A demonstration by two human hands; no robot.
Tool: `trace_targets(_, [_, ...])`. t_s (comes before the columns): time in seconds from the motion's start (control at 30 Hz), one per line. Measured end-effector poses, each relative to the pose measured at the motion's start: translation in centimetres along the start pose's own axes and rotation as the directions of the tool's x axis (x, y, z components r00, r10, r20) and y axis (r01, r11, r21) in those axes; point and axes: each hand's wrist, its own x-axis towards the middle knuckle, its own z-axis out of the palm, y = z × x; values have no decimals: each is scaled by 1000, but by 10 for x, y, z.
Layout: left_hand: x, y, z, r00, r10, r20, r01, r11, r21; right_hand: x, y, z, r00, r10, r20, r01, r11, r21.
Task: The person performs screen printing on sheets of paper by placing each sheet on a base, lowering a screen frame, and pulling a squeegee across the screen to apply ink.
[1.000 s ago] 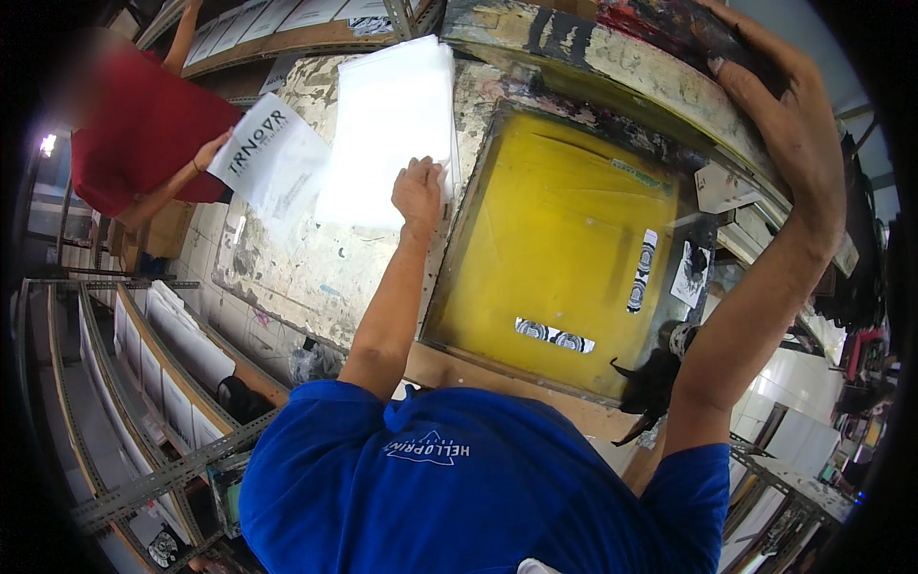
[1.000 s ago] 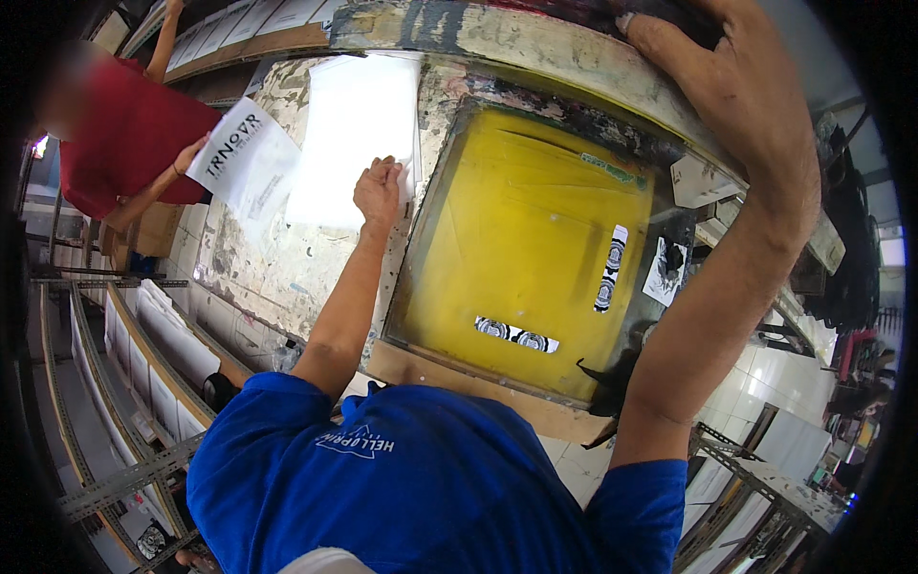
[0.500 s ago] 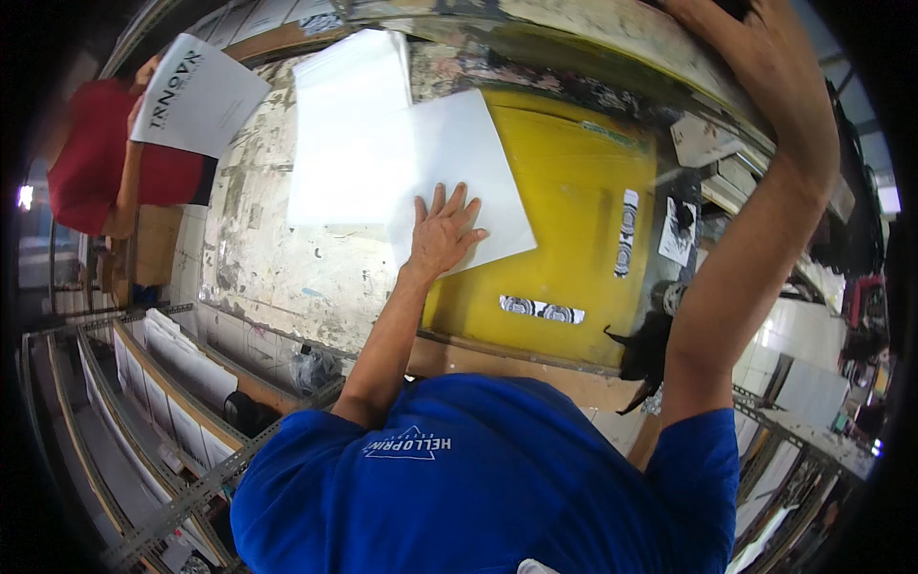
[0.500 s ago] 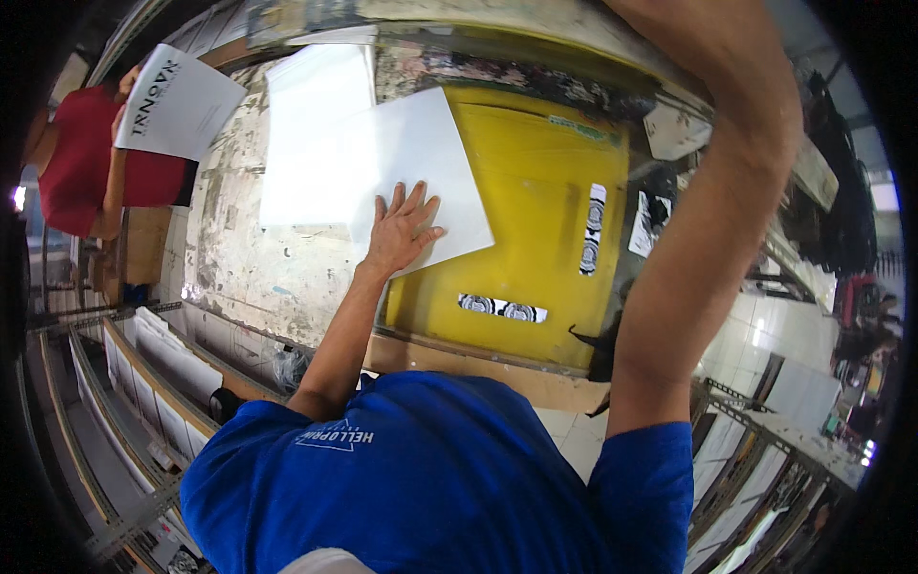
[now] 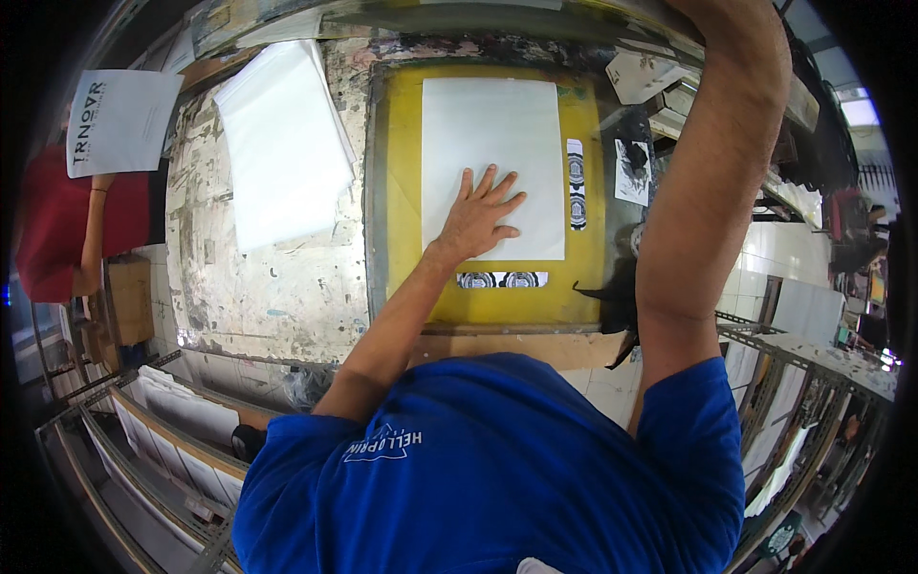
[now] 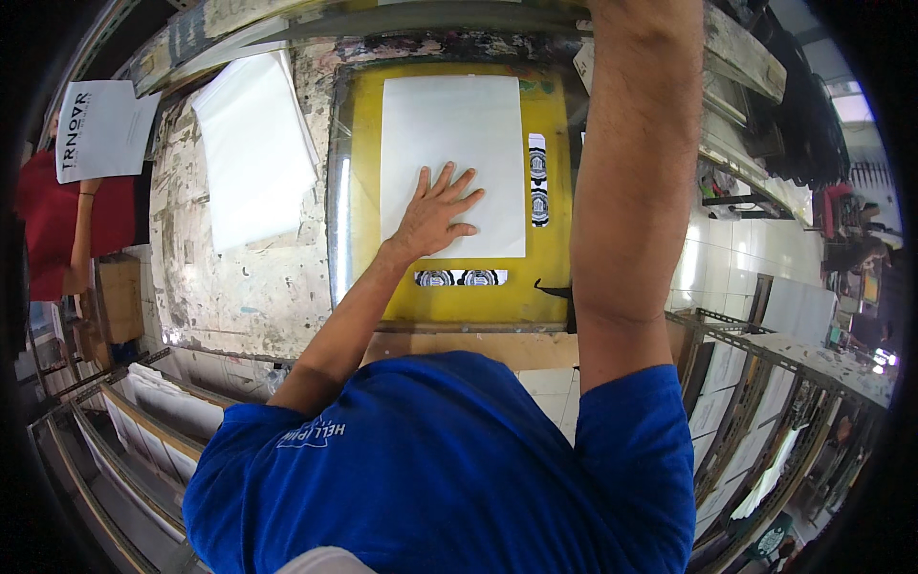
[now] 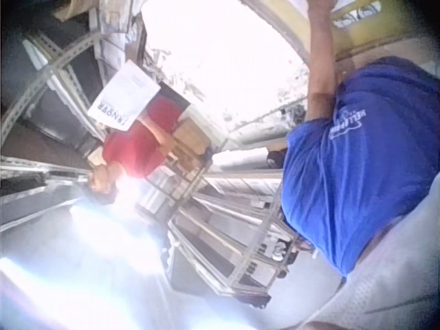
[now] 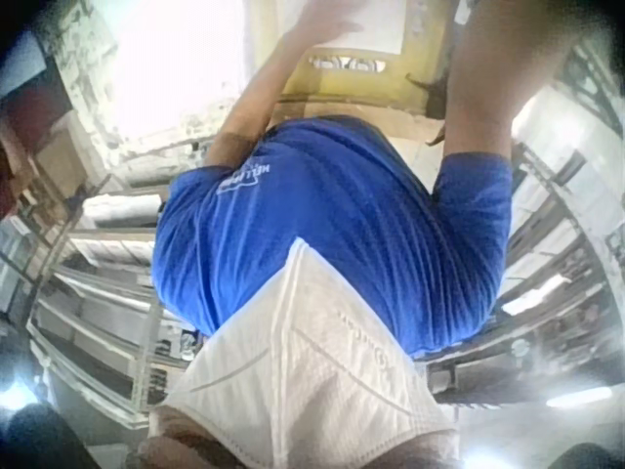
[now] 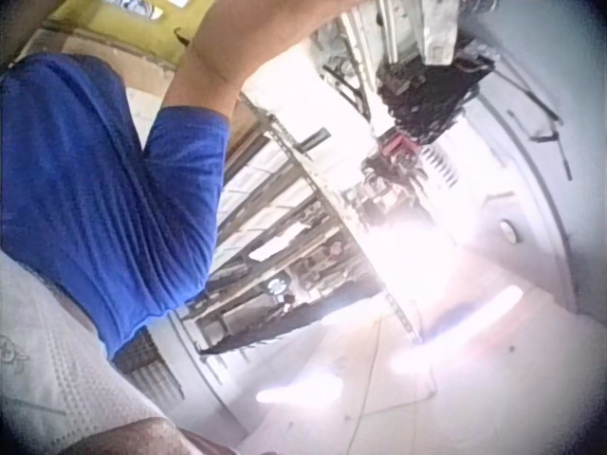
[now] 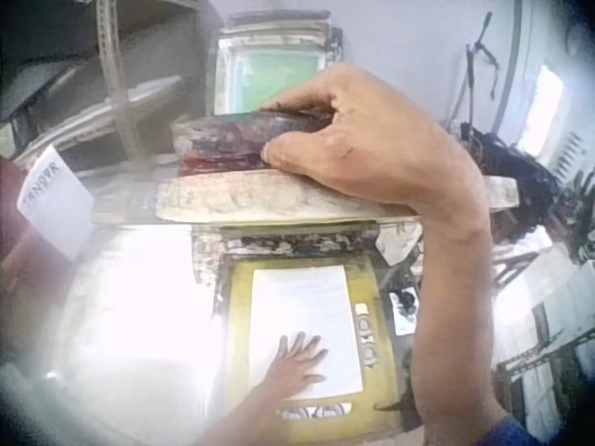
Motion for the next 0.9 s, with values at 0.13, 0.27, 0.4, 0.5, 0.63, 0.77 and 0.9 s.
trace_targets(0.13, [-5, 12, 5, 1000, 10, -10, -10, 1000, -14, -2, 7, 6, 998, -35, -48, 37, 999, 40])
trace_targets(0.27, [-7, 19, 10, 997, 49, -64, -51, 998, -35, 3, 20, 10, 998, -22, -66, 18, 998, -66])
trace_targets(0.4, [-13, 19, 11, 998, 35, -50, -37, 999, -40, -4, 2, 6, 999, -21, -39, 22, 999, 34])
trace_targets(0.5, [-15, 20, 12, 997, 47, -55, -49, 998, -45, -5, 8, 13, 994, -59, -89, 58, 998, -13])
trace_targets(0.63, [-17, 19, 12, 996, 51, -67, -55, 997, -56, -6, 5, 12, 995, -45, -88, 41, 998, -45])
trace_targets(0.77, [-15, 19, 7, 999, 47, -9, -47, 998, -29, -7, -2, 6, 999, 1, -32, -2, 1000, -23])
trace_targets(0.9, [-12, 21, 3, 999, 46, 19, -45, 999, -19, -8, -7, 5, 999, 22, -27, -23, 999, -41])
